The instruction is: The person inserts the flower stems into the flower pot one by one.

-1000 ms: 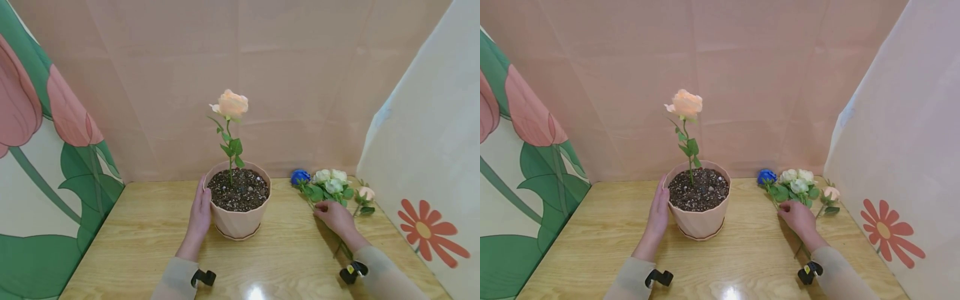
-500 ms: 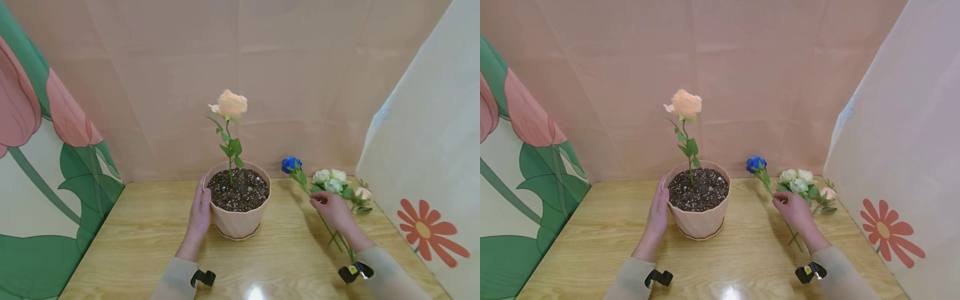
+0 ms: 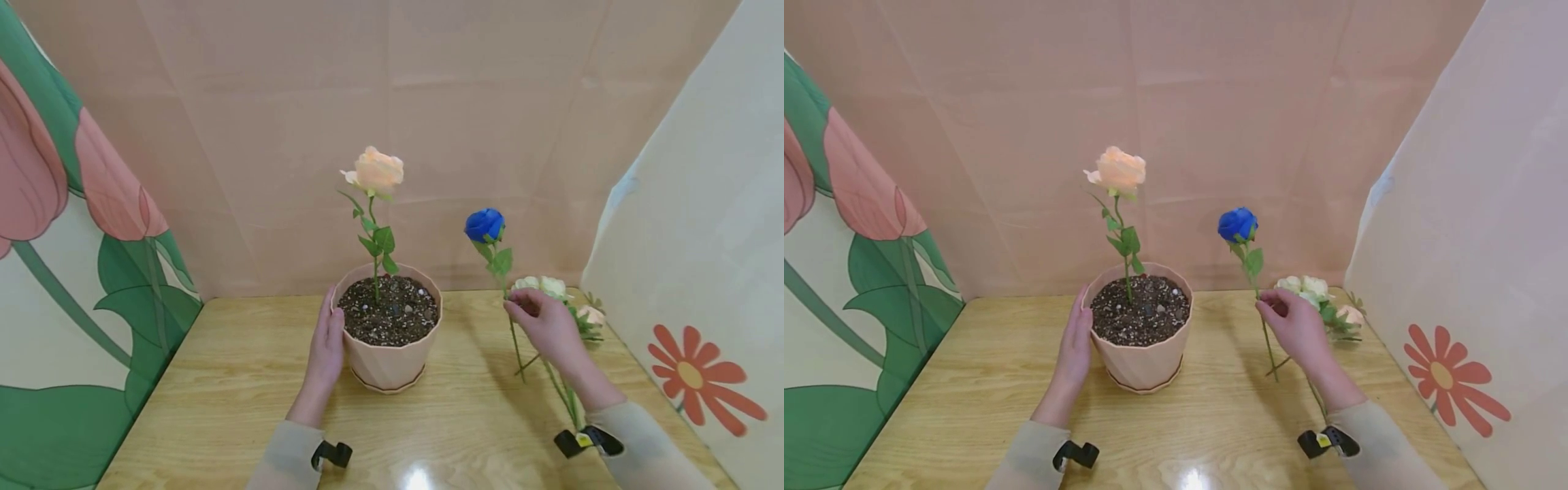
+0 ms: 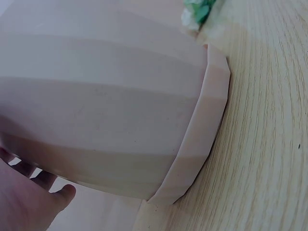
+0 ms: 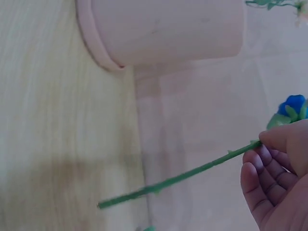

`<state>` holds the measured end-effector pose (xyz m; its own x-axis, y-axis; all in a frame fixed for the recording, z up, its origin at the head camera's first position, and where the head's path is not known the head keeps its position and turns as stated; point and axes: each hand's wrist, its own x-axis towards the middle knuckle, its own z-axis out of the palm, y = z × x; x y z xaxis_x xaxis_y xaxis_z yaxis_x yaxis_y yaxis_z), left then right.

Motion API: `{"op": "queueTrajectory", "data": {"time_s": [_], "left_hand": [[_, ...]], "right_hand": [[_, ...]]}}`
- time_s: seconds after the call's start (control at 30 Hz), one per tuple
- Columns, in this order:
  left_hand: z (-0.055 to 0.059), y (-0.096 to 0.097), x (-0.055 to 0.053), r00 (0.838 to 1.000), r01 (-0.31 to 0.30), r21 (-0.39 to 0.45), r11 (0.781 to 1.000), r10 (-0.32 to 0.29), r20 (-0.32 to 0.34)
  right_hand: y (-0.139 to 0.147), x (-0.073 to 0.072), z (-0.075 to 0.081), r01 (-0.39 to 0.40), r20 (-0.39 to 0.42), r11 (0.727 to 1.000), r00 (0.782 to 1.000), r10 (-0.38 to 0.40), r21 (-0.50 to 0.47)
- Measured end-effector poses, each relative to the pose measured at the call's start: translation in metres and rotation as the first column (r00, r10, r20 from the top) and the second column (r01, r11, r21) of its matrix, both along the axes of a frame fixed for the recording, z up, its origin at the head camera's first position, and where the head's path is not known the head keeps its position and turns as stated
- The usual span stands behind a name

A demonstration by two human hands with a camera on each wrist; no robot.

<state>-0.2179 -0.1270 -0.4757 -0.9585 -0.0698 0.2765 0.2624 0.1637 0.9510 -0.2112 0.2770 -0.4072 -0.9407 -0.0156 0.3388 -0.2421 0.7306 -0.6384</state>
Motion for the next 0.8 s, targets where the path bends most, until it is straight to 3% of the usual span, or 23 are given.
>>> {"op": "queueTrajectory", "data": {"time_s": [0.2, 0.47, 0.8], "left_hand": [[-0.001, -0.001, -0.001, 1.0, 0.014, 0.005, 1.0, -0.014, -0.002], [-0.001, -0.001, -0.001, 1.0, 0.016, 0.019, 1.0, -0.016, -0.006], [-0.001, -0.002, -0.001, 1.0, 0.017, 0.006, 1.0, -0.016, -0.008]], "right_hand": [[-0.005, 0.003, 0.017, 0.011, -0.083, 1.0, 0.996, -0.013, -0.02], [-0.019, 0.005, 0.042, -0.023, -0.091, 0.993, 0.996, 0.013, -0.119], [-0.051, 0.01, 0.091, -0.074, -0.229, 0.98, 0.973, 0.03, -0.186]]}}
